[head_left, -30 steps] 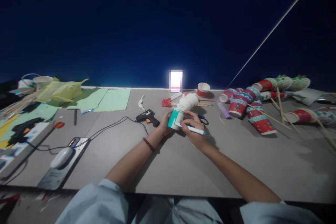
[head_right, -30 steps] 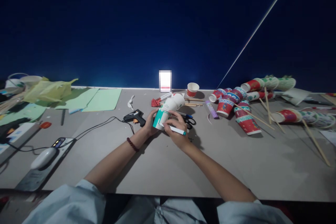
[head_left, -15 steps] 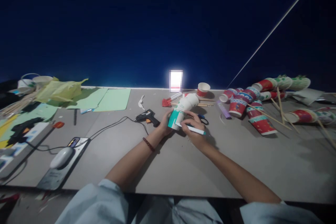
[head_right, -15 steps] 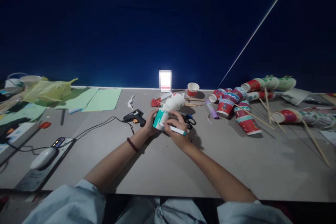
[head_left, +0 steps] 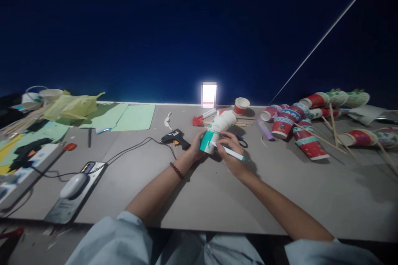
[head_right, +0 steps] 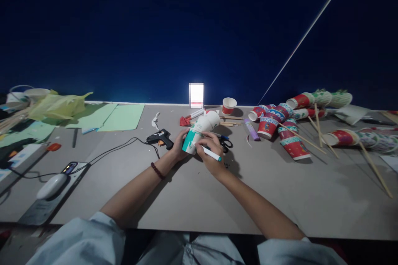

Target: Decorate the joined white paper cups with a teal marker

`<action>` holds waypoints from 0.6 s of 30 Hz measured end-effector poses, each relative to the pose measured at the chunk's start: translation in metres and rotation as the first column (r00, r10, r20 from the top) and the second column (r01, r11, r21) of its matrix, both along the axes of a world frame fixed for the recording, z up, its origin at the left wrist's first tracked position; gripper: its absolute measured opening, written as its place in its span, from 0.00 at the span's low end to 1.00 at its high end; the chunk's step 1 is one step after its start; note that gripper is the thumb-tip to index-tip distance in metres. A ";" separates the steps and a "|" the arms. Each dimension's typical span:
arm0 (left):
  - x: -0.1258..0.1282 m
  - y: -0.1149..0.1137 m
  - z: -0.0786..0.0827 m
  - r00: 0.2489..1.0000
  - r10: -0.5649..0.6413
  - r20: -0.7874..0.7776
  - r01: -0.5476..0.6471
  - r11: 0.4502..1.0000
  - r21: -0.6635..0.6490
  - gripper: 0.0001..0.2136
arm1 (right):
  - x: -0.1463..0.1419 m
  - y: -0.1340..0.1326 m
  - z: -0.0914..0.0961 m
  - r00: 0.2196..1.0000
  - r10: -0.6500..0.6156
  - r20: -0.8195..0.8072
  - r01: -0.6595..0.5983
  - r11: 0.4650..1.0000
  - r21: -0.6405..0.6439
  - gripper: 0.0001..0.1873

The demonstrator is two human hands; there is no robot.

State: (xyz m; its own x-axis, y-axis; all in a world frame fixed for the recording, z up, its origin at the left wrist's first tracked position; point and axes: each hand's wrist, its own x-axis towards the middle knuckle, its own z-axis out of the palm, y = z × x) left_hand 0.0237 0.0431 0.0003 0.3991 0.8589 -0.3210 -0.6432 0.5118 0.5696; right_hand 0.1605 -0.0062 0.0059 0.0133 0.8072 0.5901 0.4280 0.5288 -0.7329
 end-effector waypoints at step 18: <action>0.001 -0.001 0.000 0.999 0.033 -0.026 -0.034 0.999 -0.025 0.11 | -0.001 -0.001 0.001 1.000 -0.005 -0.002 0.005 1.000 -0.014 0.07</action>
State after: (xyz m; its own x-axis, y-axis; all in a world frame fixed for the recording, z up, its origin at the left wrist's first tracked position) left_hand 0.0248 0.0424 0.0006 0.3618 0.8628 -0.3531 -0.6453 0.5051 0.5731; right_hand 0.1598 -0.0071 0.0073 0.0188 0.8152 0.5789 0.4291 0.5164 -0.7411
